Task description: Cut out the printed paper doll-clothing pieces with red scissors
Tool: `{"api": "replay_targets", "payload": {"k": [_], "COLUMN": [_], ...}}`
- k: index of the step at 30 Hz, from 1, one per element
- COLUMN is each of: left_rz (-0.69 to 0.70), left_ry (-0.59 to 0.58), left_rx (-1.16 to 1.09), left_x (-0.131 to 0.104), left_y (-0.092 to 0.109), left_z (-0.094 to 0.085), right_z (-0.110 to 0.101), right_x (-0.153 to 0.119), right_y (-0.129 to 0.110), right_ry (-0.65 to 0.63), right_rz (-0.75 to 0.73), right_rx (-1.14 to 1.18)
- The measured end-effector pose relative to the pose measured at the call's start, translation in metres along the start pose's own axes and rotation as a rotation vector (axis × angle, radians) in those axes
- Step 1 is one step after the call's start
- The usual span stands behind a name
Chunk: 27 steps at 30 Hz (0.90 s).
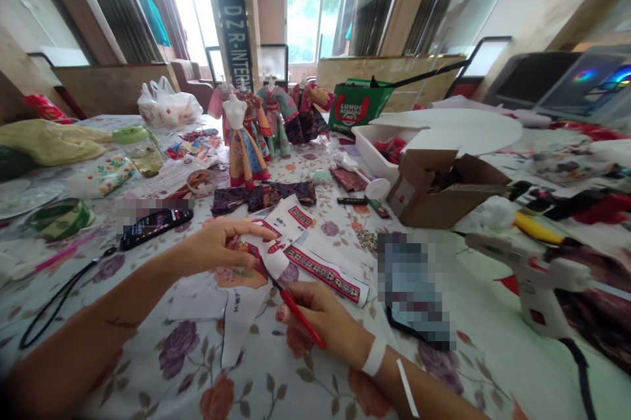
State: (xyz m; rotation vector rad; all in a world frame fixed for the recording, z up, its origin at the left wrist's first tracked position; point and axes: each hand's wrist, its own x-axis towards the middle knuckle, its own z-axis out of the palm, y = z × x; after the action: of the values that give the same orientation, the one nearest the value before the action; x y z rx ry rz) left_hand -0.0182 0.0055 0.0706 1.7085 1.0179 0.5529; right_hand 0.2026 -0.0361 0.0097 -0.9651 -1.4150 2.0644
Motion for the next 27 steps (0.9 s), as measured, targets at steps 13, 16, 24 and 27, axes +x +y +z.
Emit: {"api": "replay_targets", "payload": {"k": [13,16,24,27], "left_rz": [-0.015,-0.002,-0.039,-0.05], "left_ry": [-0.059,-0.074,-0.081,-0.085], "left_rx": [-0.031,-0.04,-0.071,-0.073], "left_x": [-0.002,-0.002,-0.003,-0.003], "left_y": [0.007,0.006,0.008,0.01], "left_z": [0.001,0.001,0.001,0.003], "right_z": [-0.002,-0.003,-0.003,-0.002], "right_x": [0.0,0.0,-0.002,-0.002], "right_y": [0.004,0.004,0.004,0.004], "right_ry": [-0.079,-0.077,-0.071,-0.063], "right_rz": [-0.017,-0.016,-0.033,-0.031], "right_rx": [0.043,0.038,0.009,0.014]}}
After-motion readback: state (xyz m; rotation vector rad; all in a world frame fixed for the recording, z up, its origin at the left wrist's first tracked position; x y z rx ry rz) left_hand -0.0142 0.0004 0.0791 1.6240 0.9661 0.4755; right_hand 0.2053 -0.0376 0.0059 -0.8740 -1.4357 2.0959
